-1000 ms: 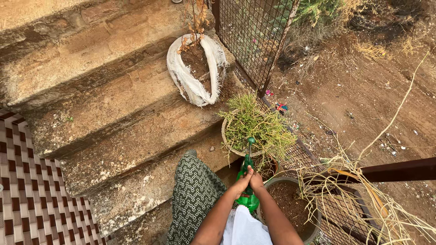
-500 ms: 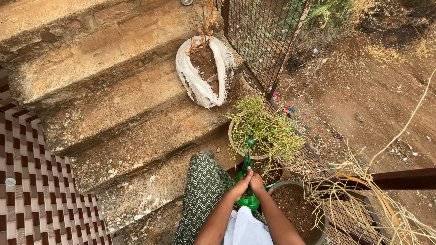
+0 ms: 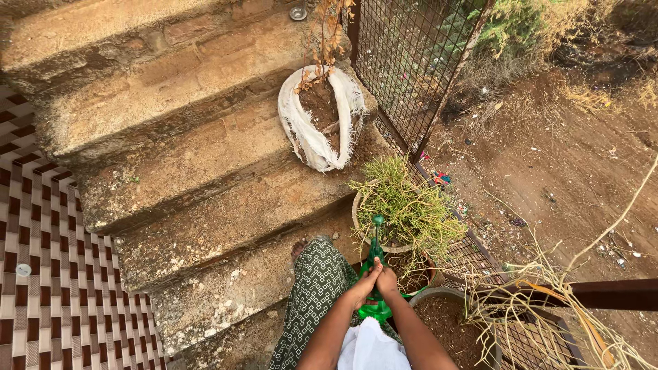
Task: The person uses a green spray bottle to apply liquid to various plants in pots and a white sack situated on outdoor concrete steps.
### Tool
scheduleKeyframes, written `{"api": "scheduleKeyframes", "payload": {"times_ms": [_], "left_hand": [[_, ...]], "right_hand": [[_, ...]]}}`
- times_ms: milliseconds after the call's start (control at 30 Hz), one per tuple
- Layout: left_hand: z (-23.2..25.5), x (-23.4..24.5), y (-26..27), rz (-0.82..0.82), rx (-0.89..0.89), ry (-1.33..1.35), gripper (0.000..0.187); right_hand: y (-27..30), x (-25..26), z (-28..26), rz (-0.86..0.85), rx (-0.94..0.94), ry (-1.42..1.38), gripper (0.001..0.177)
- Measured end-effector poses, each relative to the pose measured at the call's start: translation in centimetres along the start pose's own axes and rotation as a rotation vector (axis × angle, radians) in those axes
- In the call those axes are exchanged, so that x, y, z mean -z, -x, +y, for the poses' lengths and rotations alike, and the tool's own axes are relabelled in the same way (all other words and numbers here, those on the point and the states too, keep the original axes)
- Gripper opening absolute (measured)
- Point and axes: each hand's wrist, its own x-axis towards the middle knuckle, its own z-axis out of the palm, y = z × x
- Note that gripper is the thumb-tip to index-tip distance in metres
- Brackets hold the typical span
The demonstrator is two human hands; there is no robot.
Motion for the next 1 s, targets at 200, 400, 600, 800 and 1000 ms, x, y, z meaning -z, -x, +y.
{"api": "scheduleKeyframes", "payload": {"times_ms": [200, 400, 600, 800, 1000], "left_hand": [[0.1, 0.3, 0.0, -0.057, -0.021, 0.092, 0.099], [0.1, 0.3, -0.1, -0.040, -0.028, 0.073, 0.098], [-0.2, 0.2, -0.3, -0.063, -0.019, 0.088, 0.100], [-0.7, -0.6, -0.7, -0.090, -0.006, 0.038, 0.100], [-0.8, -2.1, -0.7, -0.091, 0.044, -0.034, 0.103]], "right_hand": [[-0.3, 0.3, -0.3, 0.021, 0.110, 0.106, 0.071], [-0.2, 0.5, -0.3, -0.016, 0.035, 0.013, 0.073], [-0.1, 0.6, 0.3, -0.024, 0.018, 0.027, 0.074], [0.1, 1.2, 1.5, -0.013, 0.005, 0.017, 0.076], [0.7, 2.1, 1.9, 0.033, 0.010, 0.000, 0.076]]}}
